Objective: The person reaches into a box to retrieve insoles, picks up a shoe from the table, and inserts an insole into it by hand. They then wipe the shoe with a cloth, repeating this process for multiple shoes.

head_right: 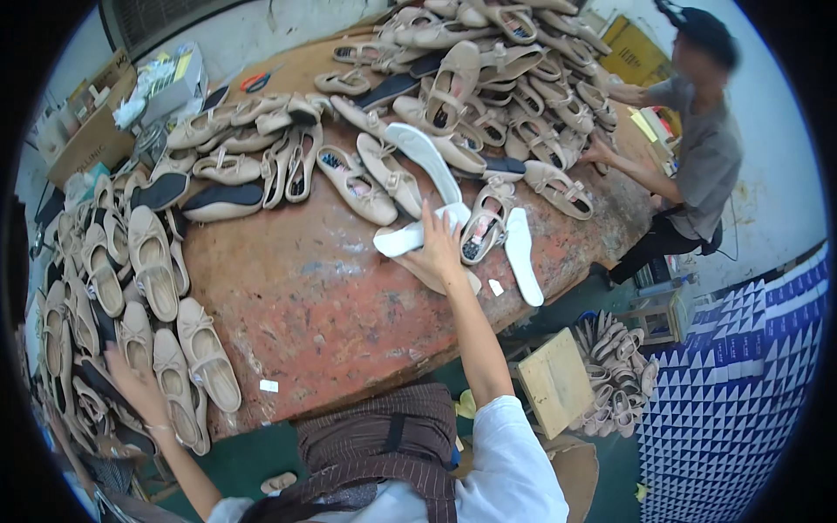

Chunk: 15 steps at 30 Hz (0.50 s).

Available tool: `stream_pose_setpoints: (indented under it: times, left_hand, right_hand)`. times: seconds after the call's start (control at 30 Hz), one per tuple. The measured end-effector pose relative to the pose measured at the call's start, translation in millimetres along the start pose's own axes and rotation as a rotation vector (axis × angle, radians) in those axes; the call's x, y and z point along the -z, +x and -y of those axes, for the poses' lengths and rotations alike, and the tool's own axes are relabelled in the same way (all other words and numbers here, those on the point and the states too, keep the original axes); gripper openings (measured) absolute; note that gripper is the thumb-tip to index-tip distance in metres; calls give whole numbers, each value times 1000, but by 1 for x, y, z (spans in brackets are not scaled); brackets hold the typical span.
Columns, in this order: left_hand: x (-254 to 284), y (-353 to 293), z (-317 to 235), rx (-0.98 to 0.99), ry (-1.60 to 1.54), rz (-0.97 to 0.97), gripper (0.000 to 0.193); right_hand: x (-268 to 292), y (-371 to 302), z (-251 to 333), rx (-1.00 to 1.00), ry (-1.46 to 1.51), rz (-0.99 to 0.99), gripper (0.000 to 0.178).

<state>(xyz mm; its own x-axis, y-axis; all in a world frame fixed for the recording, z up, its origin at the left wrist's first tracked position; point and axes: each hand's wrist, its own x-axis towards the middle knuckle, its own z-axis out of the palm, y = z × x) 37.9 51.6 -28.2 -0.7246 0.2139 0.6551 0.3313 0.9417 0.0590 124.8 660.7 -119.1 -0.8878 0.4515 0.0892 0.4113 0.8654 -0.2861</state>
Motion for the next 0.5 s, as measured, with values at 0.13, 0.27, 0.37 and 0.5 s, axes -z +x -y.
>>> stream_pose_setpoints:
  times: [0.13, 0.27, 0.37, 0.5]
  left_hand:
    - [-19, -64, -118, 21, -385, 389, 57]
    - [-35, -91, -188, -180, -713, 659, 60]
    - [-52, -100, -215, -228, -757, 821, 64]
    - [-66, -110, -227, -349, -572, 772, 64]
  right_hand:
    - [6, -36, 12, 142, 121, 93, 134]
    - [3, -76, 34, 276, 13, 16, 82]
    - [16, -97, 43, 204, -10, -57, 44]
    - [46, -129, 35, -46, 173, -331, 27]
